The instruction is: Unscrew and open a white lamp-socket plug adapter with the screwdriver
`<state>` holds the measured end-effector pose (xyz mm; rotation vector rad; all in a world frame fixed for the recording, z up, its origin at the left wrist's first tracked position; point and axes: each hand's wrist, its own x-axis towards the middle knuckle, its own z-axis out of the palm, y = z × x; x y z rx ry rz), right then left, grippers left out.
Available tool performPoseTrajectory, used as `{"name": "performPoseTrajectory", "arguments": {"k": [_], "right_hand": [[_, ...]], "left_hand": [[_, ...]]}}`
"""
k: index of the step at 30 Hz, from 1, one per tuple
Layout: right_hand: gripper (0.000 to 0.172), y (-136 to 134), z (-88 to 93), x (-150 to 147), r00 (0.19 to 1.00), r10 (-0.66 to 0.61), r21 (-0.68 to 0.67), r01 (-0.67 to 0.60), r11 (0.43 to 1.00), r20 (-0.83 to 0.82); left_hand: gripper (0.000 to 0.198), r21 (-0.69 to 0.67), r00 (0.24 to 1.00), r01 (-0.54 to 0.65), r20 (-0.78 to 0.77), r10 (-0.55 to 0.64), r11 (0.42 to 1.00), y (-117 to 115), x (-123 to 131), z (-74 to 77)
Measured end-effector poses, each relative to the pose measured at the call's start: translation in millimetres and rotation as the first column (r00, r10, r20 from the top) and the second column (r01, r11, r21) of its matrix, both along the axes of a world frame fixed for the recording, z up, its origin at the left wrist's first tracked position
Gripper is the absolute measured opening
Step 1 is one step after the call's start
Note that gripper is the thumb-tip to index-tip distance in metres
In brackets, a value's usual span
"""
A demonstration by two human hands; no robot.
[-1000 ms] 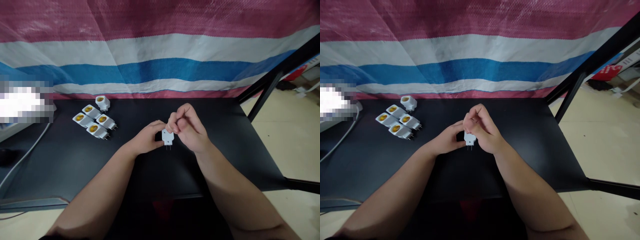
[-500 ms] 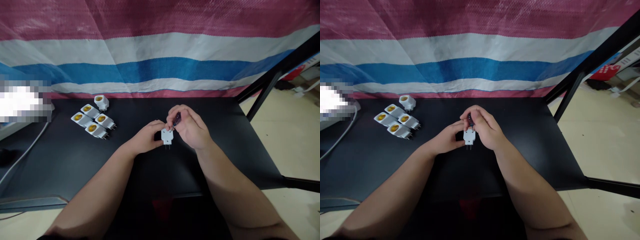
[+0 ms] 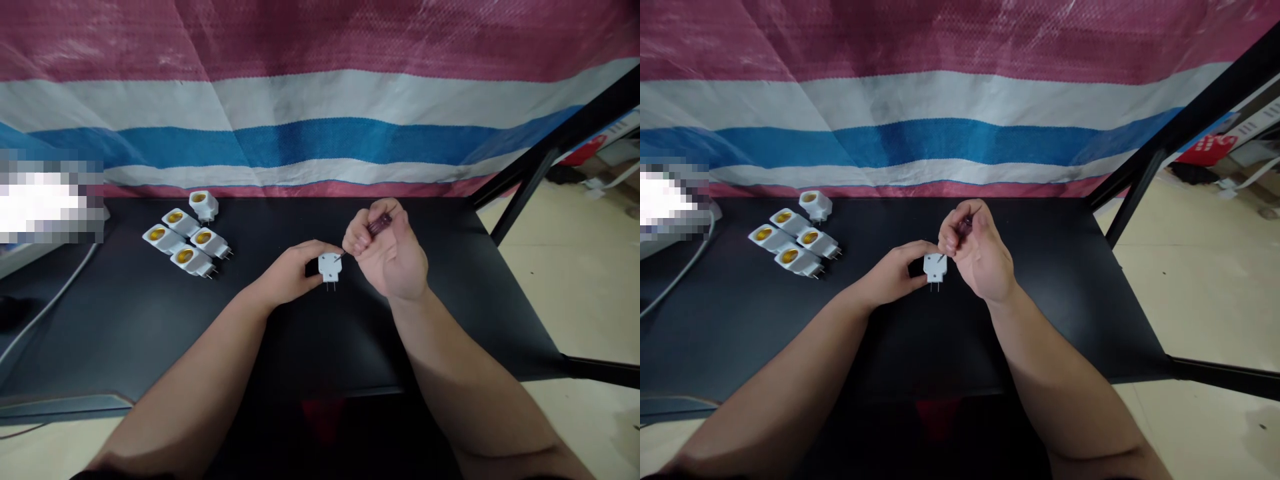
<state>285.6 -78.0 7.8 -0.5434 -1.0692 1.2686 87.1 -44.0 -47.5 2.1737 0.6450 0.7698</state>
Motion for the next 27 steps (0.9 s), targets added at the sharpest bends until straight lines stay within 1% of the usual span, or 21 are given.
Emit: {"name": "performPoseTrajectory", "arguments": {"k": [3,6,10,12,13,14,16,18,19,20,21,22,23,25,27], "right_hand": [[0.039,-0.2,-4.6,-6.4,0.999,-0.013,0.038,0.011,0.999,0.041],[0.038,2.1,-12.0,-11.7,0.998,-0.013,0.082,0.008,0.997,0.067],[0.031,5.2,-21.4,-12.3,0.996,-0.028,0.142,0.016,0.99,0.089],[0.024,4.2,-22.6,-9.4,0.981,-0.076,0.21,0.037,0.977,0.178],[0.02,3.0,-21.8,-7.5,0.959,-0.126,0.268,0.055,0.962,0.254],[0.016,1.3,-20.2,-5.4,0.922,-0.2,0.342,0.08,0.936,0.332],[0.007,-2.6,-15.1,-1.6,0.806,-0.398,0.499,0.15,0.854,0.438],[0.01,-6.1,-10.0,0.4,0.685,-0.582,0.615,0.243,0.75,0.439],[0.014,-7.4,-8.4,0.6,0.638,-0.643,0.645,0.287,0.709,0.423],[0.017,-8.4,-7.8,0.5,0.607,-0.679,0.656,0.319,0.684,0.413],[0.019,-9.0,-8.2,0.2,0.595,-0.688,0.651,0.333,0.682,0.416],[0.022,-9.4,-9.4,0.1,0.606,-0.672,0.632,0.332,0.701,0.427],[0.024,-9.6,-11.2,0.3,0.634,-0.636,0.596,0.325,0.735,0.439],[0.025,-9.7,-14.5,2.0,0.722,-0.53,0.494,0.297,0.817,0.444],[0.023,-9.7,-15.2,5.3,0.819,-0.378,0.364,0.225,0.904,0.431]], "left_hand": [[0.059,0.016,1.0,-0.018,0.007,0.018,1.0,-0.9,1.5,0.0],[0.052,0.046,1.0,-0.009,-0.018,0.01,0.999,-1.6,3.3,0.3],[0.045,0.039,0.996,-0.024,-0.087,0.027,0.999,-1.9,3.5,-1.0],[0.043,0.033,0.994,-0.021,-0.104,0.024,0.999,-2.2,2.6,-2.4],[0.043,0.029,0.994,-0.019,-0.108,0.021,0.999,-2.5,2.2,-3.1],[0.043,0.023,0.994,-0.015,-0.107,0.018,1.0,-3.1,2.0,-3.7],[0.043,0.012,0.994,-0.006,-0.105,0.007,1.0,-5.2,2.8,-4.2],[0.044,0.001,0.994,0.017,-0.106,-0.017,1.0,-8.3,5.2,-3.4],[0.046,-0.003,0.994,0.03,-0.106,-0.031,1.0,-9.9,6.7,-2.5],[0.048,-0.007,0.993,0.043,-0.108,-0.043,0.999,-11.3,8.2,-1.4],[0.05,-0.013,0.992,0.051,-0.112,-0.052,0.999,-12.4,9.6,-0.2],[0.051,-0.023,0.991,0.058,-0.116,-0.061,0.998,-13.2,10.6,1.1],[0.051,-0.033,0.991,0.063,-0.118,-0.067,0.997,-13.4,11.2,2.3],[0.047,-0.053,0.991,0.071,-0.111,-0.077,0.996,-12.9,11.2,3.9],[0.043,-0.06,0.994,0.084,-0.066,-0.088,0.995,-11.8,10.4,4.5]]}}
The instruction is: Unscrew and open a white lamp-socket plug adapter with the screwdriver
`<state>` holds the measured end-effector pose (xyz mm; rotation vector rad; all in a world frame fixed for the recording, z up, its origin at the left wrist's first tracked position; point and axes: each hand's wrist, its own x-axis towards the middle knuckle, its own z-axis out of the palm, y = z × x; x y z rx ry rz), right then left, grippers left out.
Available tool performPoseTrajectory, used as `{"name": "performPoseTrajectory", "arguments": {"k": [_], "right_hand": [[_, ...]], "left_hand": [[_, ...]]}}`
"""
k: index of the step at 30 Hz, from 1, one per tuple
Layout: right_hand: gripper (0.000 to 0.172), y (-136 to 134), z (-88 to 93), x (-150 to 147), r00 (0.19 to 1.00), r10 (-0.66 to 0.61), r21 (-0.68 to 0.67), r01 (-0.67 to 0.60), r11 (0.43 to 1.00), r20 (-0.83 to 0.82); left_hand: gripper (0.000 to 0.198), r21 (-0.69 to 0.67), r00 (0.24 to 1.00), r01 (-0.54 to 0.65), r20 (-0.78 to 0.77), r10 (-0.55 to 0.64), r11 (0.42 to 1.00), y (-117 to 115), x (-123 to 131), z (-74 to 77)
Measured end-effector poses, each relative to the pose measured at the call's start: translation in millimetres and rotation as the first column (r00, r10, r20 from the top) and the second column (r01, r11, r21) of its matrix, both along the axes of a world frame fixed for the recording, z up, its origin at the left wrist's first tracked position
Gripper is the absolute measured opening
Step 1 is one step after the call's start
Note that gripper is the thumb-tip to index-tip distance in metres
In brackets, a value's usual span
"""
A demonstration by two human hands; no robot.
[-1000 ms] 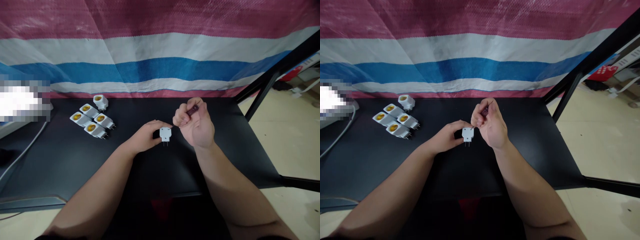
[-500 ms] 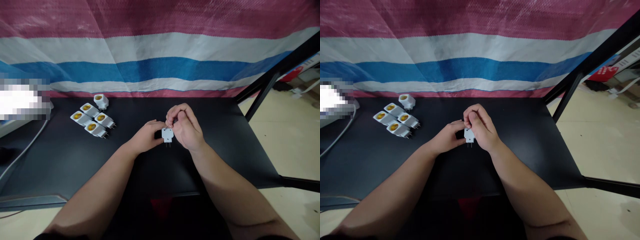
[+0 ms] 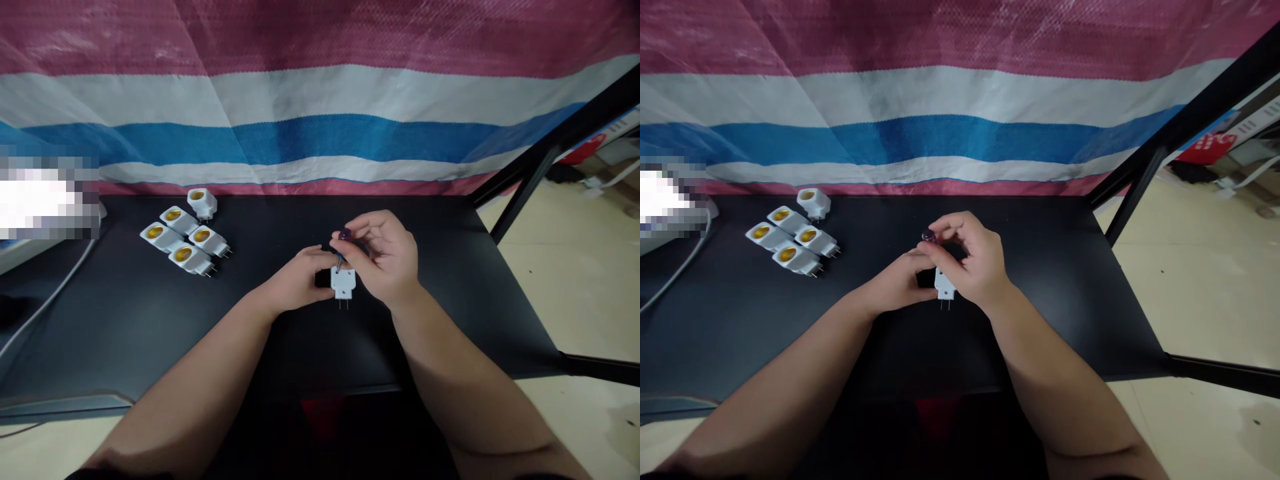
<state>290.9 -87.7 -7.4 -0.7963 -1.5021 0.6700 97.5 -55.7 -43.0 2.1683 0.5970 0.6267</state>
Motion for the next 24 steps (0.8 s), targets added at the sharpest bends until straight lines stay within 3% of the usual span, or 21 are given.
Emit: {"name": "performPoseTrajectory", "arguments": {"k": [2,4,7,10,12,16,18,21,24], "right_hand": [[0.019,0.6,2.2,3.3,0.981,0.182,-0.12,-0.19,0.974,-0.072],[0.018,2.3,4.4,4.0,0.915,0.365,-0.217,-0.396,0.892,-0.17],[0.023,6.1,1.7,-1.5,0.786,0.475,-0.221,-0.584,0.781,-0.397],[0.016,9.2,-5.9,-8.1,0.729,0.482,-0.115,-0.6,0.791,-0.486],[0.015,10.5,-8.3,-7.5,0.759,0.473,-0.09,-0.565,0.82,-0.448],[0.019,11.7,-3.1,4.2,0.858,0.426,-0.181,-0.486,0.855,-0.288],[0.028,11.3,0.1,7.5,0.866,0.432,-0.24,-0.488,0.839,-0.252],[0.039,9.4,0.2,2.8,0.823,0.455,-0.249,-0.545,0.801,-0.339],[0.032,7.2,-2.4,-5.6,0.779,0.475,-0.185,-0.581,0.793,-0.409]], "left_hand": [[0.042,-0.001,0.999,0.01,0.04,-0.01,1.0,0.7,-0.9,-0.2],[0.038,-0.007,0.999,0.013,0.036,-0.013,1.0,0.5,-1.6,-0.7],[0.031,-0.017,1.0,-0.004,-0.02,0.004,1.0,-0.8,-2.2,-0.8],[0.03,-0.029,0.999,-0.002,-0.034,0.001,1.0,-1.1,-1.9,0.0],[0.029,-0.025,1.0,0.009,-0.006,-0.009,1.0,-0.5,-1.4,0.6],[0.037,0.011,1.0,0.018,0.017,-0.019,1.0,0.7,-0.9,1.1],[0.037,-0.001,1.0,0.015,-0.003,-0.015,1.0,0.3,-1.3,0.8],[0.029,-0.037,1.0,0.01,-0.014,-0.011,0.999,-0.7,-2.1,-0.7],[0.026,-0.034,1.0,0.0,-0.009,-0.001,0.999,-0.7,-2.5,-3.3]]}}
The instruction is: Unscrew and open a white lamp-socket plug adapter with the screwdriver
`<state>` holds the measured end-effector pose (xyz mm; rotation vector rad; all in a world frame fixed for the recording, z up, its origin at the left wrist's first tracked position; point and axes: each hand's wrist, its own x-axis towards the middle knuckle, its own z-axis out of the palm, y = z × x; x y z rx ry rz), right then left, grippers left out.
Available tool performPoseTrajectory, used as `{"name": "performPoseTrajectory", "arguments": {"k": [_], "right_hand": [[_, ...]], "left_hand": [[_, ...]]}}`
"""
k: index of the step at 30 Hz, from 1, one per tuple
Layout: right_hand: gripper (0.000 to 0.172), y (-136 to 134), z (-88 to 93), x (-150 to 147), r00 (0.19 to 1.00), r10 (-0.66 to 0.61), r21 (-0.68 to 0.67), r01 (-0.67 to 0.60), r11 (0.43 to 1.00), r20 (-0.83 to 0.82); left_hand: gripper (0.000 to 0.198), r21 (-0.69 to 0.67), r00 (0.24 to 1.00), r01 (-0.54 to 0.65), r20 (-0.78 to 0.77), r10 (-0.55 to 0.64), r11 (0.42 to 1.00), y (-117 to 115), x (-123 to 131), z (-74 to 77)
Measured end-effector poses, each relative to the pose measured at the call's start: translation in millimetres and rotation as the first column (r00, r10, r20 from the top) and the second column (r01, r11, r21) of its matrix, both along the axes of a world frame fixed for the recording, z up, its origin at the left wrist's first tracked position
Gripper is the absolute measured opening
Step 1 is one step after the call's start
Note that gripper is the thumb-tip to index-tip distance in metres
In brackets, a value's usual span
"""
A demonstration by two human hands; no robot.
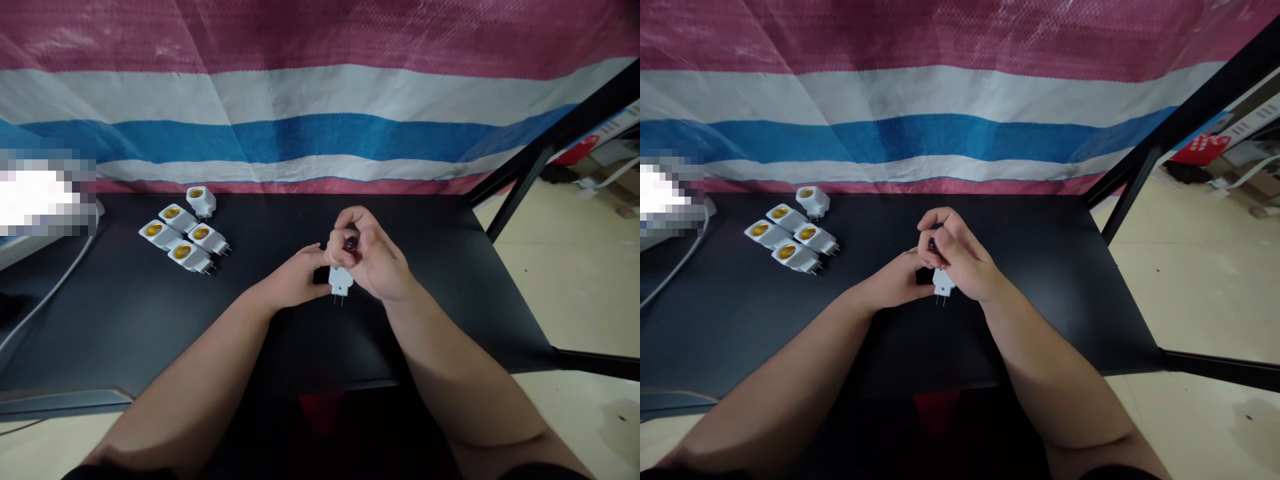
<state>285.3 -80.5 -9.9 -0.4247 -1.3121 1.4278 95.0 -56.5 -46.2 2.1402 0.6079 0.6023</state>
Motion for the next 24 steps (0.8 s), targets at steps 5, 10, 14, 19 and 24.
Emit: {"name": "performPoseTrajectory", "arguments": {"k": [5,10,14,19,24], "right_hand": [[0.026,-1.4,4.0,0.3,0.998,-0.044,0.055,0.041,0.998,0.054],[0.032,-2.9,4.8,-2.2,0.992,-0.127,0.038,0.127,0.991,0.004],[0.02,-3.8,7.3,-0.7,0.98,-0.192,0.126,0.185,0.975,0.046],[0.032,-1.4,15.9,7.4,0.95,-0.268,0.092,0.256,0.962,0.161],[0.032,-1.6,8.9,-2.1,0.989,-0.144,-0.005,0.144,0.99,-0.039]], "left_hand": [[0.021,0.015,1.0,0.008,0.022,-0.008,1.0,0.6,0.9,0.1],[0.04,-0.006,1.0,0.01,-0.013,-0.01,1.0,-0.3,1.1,4.2],[0.04,0.021,1.0,0.017,-0.001,-0.017,1.0,-0.2,1.1,4.6],[0.045,-0.003,0.999,0.009,-0.032,-0.009,1.0,-0.8,1.6,7.1],[0.037,0.011,1.0,0.022,0.004,-0.022,1.0,-0.1,1.2,5.2]]}}
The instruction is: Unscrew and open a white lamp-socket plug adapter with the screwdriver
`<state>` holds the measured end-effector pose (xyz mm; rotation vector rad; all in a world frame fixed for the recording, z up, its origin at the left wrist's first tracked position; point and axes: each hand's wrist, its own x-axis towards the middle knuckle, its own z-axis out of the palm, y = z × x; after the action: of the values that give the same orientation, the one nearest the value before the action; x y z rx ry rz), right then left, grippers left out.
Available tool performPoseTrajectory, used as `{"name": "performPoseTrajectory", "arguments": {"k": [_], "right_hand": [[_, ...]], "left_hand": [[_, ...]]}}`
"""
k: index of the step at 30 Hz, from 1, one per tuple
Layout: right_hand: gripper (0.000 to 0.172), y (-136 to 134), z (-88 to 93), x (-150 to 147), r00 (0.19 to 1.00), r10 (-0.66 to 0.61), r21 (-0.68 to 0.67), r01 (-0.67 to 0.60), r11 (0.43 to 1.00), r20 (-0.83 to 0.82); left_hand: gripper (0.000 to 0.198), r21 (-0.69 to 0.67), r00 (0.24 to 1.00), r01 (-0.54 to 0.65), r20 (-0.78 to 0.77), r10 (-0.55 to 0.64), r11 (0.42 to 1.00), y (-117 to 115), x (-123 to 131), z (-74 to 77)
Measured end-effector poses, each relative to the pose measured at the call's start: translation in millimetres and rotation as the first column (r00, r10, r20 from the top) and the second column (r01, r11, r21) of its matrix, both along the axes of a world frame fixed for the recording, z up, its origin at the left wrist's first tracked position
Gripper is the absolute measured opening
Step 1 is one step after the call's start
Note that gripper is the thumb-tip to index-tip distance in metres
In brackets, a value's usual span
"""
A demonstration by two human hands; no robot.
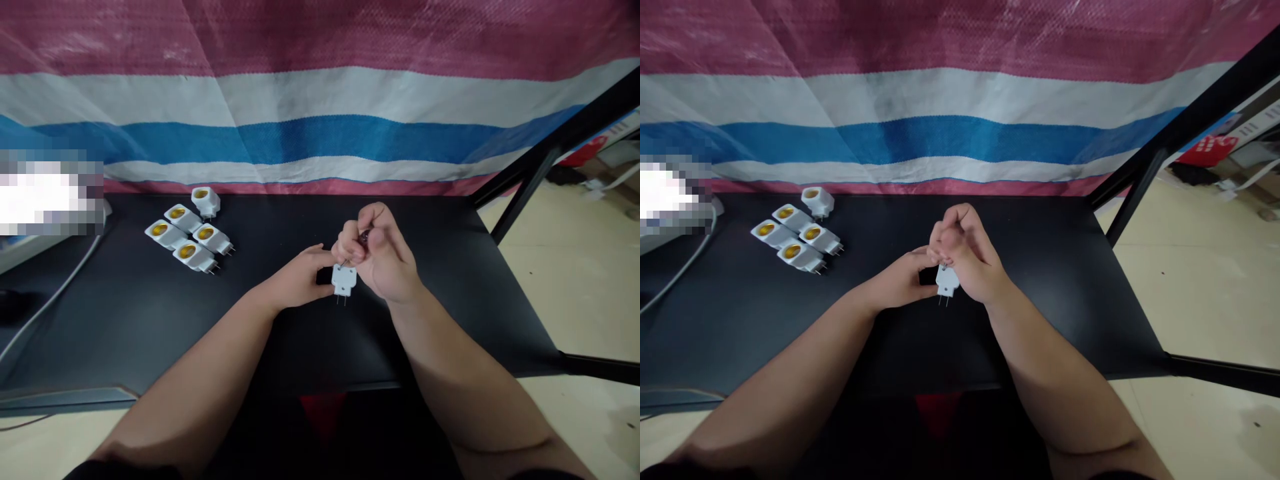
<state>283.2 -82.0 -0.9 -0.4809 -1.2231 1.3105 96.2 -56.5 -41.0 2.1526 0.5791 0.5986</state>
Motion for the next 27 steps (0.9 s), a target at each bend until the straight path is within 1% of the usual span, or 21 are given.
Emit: {"name": "performPoseTrajectory", "arguments": {"k": [2,5,7,9,10,13,15,18,20,22,24,25,27], "right_hand": [[0.031,0.3,-2.3,-0.5,1.0,0.004,0.028,-0.005,1.0,0.016],[0.026,1.2,-1.2,3.8,0.992,-0.042,0.034,0.039,0.999,0.118],[0.032,1.2,0.5,5.5,0.987,-0.027,0.005,0.027,1.0,0.157],[0.039,0.4,0.1,4.2,0.992,0.025,-0.02,-0.023,1.0,0.122],[0.038,-0.2,-1.0,2.9,0.995,0.05,-0.018,-0.049,0.999,0.085],[0.027,-1.2,-5.6,0.0,0.996,0.085,0.017,-0.085,0.996,0.021],[0.029,-1.0,-7.4,0.8,0.997,0.06,0.022,-0.061,0.998,0.049],[0.024,0.2,-7.0,3.2,0.993,0.012,-0.019,-0.009,1.0,0.12],[0.032,0.6,-6.6,2.3,0.993,0.029,-0.045,-0.024,0.999,0.11],[0.04,0.1,-7.2,-1.0,0.997,0.066,-0.041,-0.064,0.997,0.048],[0.034,-0.9,-7.8,-4.6,0.997,0.07,-0.013,-0.07,0.997,-0.018],[0.029,-1.3,-7.7,-5.6,0.997,0.068,-0.003,-0.068,0.998,-0.025],[0.026,-1.7,-6.4,-5.5,0.998,0.068,0.0,-0.068,0.998,0.004]], "left_hand": [[0.038,0.011,1.0,-0.003,0.015,0.003,1.0,0.5,0.1,-0.8],[0.042,0.032,1.0,-0.006,0.018,0.006,0.999,0.7,0.4,-0.8],[0.039,0.032,1.0,-0.003,0.007,0.003,0.999,0.5,0.2,-1.3],[0.035,0.013,1.0,-0.009,0.001,0.008,1.0,0.4,-0.5,-2.6],[0.034,0.003,1.0,-0.013,0.002,0.013,1.0,0.4,-0.9,-3.5],[0.029,0.0,1.0,-0.017,0.011,0.017,1.0,0.8,-1.5,-5.9],[0.03,0.013,1.0,-0.013,0.028,0.013,1.0,1.2,-1.2,-6.2],[0.035,0.027,0.999,-0.006,0.038,0.005,1.0,1.1,-0.3,-4.4],[0.036,0.017,1.0,0.003,0.025,-0.004,1.0,0.6,0.0,-2.7],[0.032,0.006,1.0,-0.002,0.014,0.002,1.0,0.3,-0.2,-2.0],[0.028,0.007,1.0,-0.011,0.01,0.011,1.0,0.5,-0.7,-2.7],[0.024,0.014,1.0,-0.013,0.014,0.012,1.0,0.8,-1.0,-3.5],[0.018,0.024,0.999,-0.011,0.032,0.01,1.0,1.7,-1.3,-5.4]]}}
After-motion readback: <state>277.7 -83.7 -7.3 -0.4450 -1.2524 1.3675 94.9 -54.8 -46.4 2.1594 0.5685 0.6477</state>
